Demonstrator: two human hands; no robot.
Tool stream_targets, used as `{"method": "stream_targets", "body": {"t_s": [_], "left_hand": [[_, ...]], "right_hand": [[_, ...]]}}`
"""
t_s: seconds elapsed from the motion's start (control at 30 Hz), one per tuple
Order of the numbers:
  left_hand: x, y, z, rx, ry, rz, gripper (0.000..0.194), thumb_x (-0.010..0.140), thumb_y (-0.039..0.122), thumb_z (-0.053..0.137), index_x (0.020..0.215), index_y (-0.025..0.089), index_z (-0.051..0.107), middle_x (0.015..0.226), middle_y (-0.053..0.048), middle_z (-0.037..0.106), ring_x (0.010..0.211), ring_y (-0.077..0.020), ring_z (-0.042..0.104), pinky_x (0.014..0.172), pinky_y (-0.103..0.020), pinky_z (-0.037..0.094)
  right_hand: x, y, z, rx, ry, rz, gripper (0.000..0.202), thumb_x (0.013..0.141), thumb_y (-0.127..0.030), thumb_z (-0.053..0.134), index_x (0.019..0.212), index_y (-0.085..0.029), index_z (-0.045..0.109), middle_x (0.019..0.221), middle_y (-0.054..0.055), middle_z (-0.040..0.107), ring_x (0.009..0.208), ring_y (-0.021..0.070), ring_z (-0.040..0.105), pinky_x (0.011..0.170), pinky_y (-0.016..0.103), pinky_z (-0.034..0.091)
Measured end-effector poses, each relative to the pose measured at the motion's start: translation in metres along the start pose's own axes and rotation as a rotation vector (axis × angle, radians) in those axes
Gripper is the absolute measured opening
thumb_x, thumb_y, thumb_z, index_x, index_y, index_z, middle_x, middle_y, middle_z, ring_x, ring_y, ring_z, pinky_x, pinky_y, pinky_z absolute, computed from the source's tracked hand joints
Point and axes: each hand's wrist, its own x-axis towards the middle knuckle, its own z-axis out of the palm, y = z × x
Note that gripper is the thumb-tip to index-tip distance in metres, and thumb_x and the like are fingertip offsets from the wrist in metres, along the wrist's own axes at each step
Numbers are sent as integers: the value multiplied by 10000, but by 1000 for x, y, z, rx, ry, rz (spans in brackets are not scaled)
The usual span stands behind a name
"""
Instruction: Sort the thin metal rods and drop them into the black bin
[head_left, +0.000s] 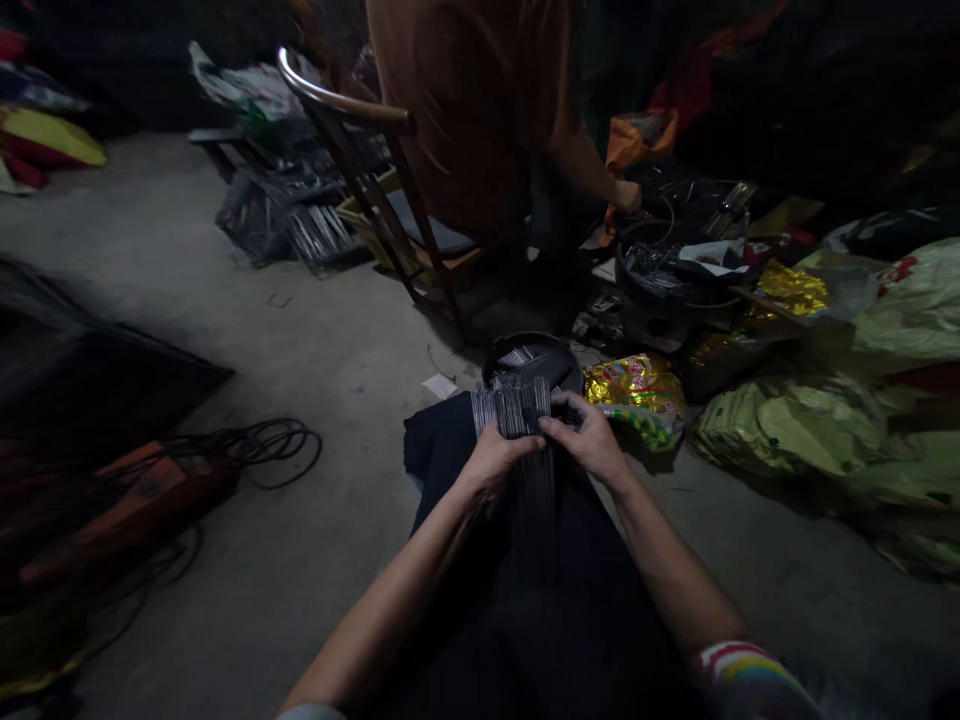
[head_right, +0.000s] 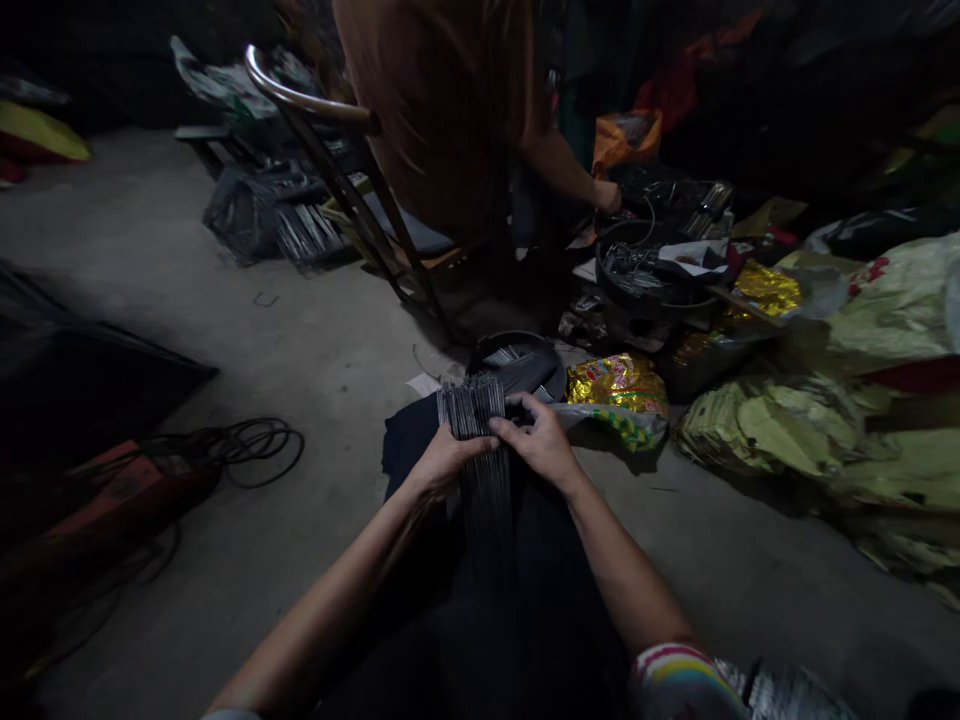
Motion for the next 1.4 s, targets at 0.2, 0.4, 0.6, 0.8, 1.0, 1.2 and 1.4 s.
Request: {"method": "stream_targets", "body": {"t_s": [0.2,0.4,0.6,0.8,1.0,1.2,1.4], "left_hand": [[0,0,1,-8,54,-29,487,541,164,830,1001,107,684,958,-90,729,878,-233,675,881,-386,509],[-1,-1,2,-27,65,-15,448,552,167,814,974,102,680,951,-102,732,859,-239,679,869,-391,515],[0,0,1,-11,53,-25,418,556,169,817,945,92,686,896,-96,737,819,-231,680,846,-375,522],[3,-2,2,-21,47,-32,423,558,180,825,953,108,691,899,-74,742,833,-227,686,852,-366,521],[0,3,5,-5,61,-20,396,556,156,819,935,131,703,935,-69,749,870,-228,689,873,-357,522],[0,2,5,-16,70,-41,395,570,158,819,947,129,705,925,-74,749,842,-229,693,866,-375,531],[3,-3,3,-39,73,-22,467,548,150,837,996,111,709,1014,-108,741,929,-255,687,930,-401,506]], "right_hand": [[4,0,-1,-105,35,-55,257,822,-443,652,808,-196,584,761,-13,568,721,144,526,664,246,427],[5,5,1,-60,27,-23,263,829,-445,636,791,-198,555,730,-19,524,690,136,498,637,241,414],[1,11,0,11,54,22,264,786,-412,672,931,-210,584,821,-8,584,707,145,539,679,271,444],[8,13,7,-79,107,-41,225,803,-410,665,821,-198,591,755,-7,581,713,153,527,687,271,425],[7,16,1,-13,91,-36,170,828,-367,612,790,-206,574,710,-16,561,669,146,519,653,264,420],[7,11,3,91,100,18,220,780,-371,662,929,-223,598,718,-28,572,596,132,510,601,261,425],[13,12,12,-53,139,-55,216,787,-399,684,793,-206,586,748,-12,584,714,153,538,702,270,431]]}}
